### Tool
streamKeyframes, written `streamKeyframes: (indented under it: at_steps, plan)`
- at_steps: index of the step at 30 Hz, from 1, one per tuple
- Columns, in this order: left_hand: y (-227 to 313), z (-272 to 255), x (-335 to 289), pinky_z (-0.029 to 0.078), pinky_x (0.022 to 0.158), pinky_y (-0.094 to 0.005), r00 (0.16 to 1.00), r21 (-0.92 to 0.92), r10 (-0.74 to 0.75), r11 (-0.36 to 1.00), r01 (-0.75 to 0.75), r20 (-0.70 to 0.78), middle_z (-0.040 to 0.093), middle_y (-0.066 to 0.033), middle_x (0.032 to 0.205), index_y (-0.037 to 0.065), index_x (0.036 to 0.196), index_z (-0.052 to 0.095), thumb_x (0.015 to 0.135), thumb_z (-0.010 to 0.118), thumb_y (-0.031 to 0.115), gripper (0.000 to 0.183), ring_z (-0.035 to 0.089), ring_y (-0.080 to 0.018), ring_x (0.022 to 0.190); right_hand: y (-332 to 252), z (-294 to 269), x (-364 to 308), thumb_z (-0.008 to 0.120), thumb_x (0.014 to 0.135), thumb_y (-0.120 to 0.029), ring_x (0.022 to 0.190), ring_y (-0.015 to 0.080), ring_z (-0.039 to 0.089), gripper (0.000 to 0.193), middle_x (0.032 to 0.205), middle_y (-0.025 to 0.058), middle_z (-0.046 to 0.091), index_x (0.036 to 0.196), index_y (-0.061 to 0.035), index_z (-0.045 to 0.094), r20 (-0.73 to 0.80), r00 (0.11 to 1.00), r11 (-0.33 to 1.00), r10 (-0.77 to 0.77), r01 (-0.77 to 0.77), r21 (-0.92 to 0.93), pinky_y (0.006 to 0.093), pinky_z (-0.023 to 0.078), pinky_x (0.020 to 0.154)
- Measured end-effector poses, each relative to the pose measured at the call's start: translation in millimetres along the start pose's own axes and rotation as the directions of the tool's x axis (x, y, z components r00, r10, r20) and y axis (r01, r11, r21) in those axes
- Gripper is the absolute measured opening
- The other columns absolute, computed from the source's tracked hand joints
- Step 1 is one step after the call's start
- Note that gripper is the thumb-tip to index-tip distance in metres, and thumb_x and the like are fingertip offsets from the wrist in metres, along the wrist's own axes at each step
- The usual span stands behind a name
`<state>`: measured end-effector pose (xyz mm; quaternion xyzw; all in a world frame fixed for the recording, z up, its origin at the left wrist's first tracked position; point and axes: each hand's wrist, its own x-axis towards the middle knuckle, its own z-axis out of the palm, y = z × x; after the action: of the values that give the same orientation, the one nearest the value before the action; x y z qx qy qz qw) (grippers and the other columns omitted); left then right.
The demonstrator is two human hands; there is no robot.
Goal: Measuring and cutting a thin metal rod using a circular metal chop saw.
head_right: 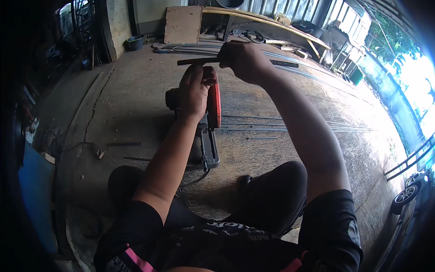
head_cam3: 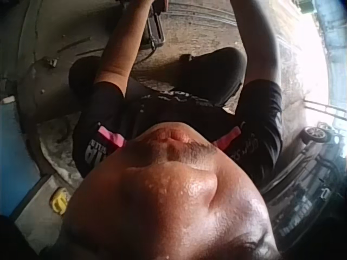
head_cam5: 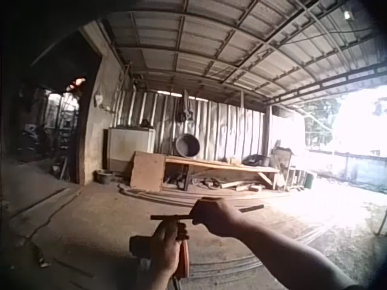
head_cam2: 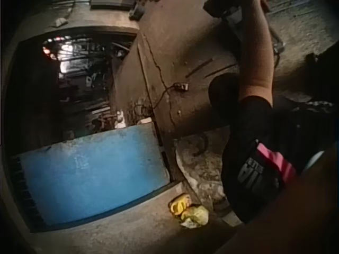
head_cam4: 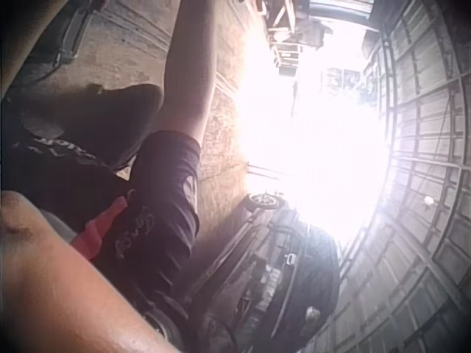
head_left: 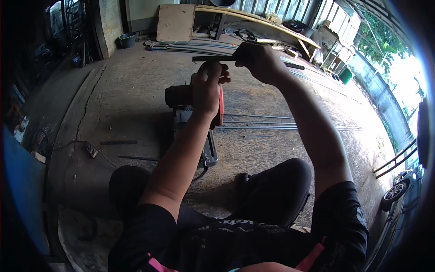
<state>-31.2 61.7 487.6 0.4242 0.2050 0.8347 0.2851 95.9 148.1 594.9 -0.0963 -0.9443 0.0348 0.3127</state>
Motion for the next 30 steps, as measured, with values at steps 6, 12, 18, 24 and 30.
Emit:
streamKeyframes:
  at_steps: [6,12,18,24,30]
  plan:
    - [27,-1,-3,0.050,0.073,-0.0282,0.993,-0.051,-0.036,0.998,0.031,-0.109,0.061,-0.0077,0.085,-0.001,0.108,0.055,0.096,0.051,0.020,0.025,0.061,-0.0150,0.077,-35,4,5,0.060,0.082,-0.007,0.083,0.0250,0.065,0.008,0.086,0.0090,0.065,0.089,-0.0061,0.064,0.008,0.998,0.998,-0.061,0.061,0.010,0.0337,0.052,0.072]
    - [37,6,-8,0.053,0.074,-0.0291,0.989,0.007,-0.086,0.996,0.087,-0.118,0.061,-0.0102,0.088,-0.003,0.103,0.056,0.093,0.055,0.019,0.024,0.063,-0.0176,0.080,-31,13,2,0.064,0.081,-0.014,0.083,0.0266,0.065,0.011,0.085,0.0100,0.065,0.091,-0.0075,0.065,0.037,0.996,0.994,-0.084,0.081,0.072,0.0346,0.052,0.073]
    - [39,-3,-6,0.056,0.070,-0.0295,0.958,-0.123,-0.082,0.991,0.049,-0.274,0.061,-0.0117,0.090,-0.004,0.100,0.055,0.090,0.059,0.015,0.021,0.065,-0.0199,0.081,-30,26,-16,0.070,0.077,-0.019,0.091,0.0297,0.057,0.016,0.091,0.0076,0.060,0.089,-0.0085,0.066,-0.353,0.897,0.957,-0.268,0.206,-0.203,0.0393,0.048,0.078]
    - [46,-8,-9,0.057,0.066,-0.0284,0.927,-0.015,-0.049,0.999,0.047,-0.371,0.063,-0.0135,0.090,-0.007,0.096,0.058,0.091,0.059,0.018,0.025,0.066,-0.0209,0.074,-44,49,-51,0.071,0.079,-0.018,0.077,0.0227,0.062,0.018,0.089,0.0080,0.062,0.086,-0.0022,0.066,-0.420,0.873,0.931,0.247,-0.094,0.352,0.0334,0.049,0.067]
    - [37,-12,-11,0.058,0.068,-0.0304,0.922,-0.019,0.001,1.000,-0.009,-0.388,0.061,-0.0140,0.093,-0.007,0.101,0.056,0.090,0.059,0.017,0.026,0.066,-0.0235,0.077,-21,86,-55,0.055,0.094,-0.029,0.075,0.0189,0.061,0.033,0.087,0.0075,0.062,0.109,0.0006,0.057,0.013,0.818,0.231,0.575,-0.177,0.957,0.0300,0.049,0.072]
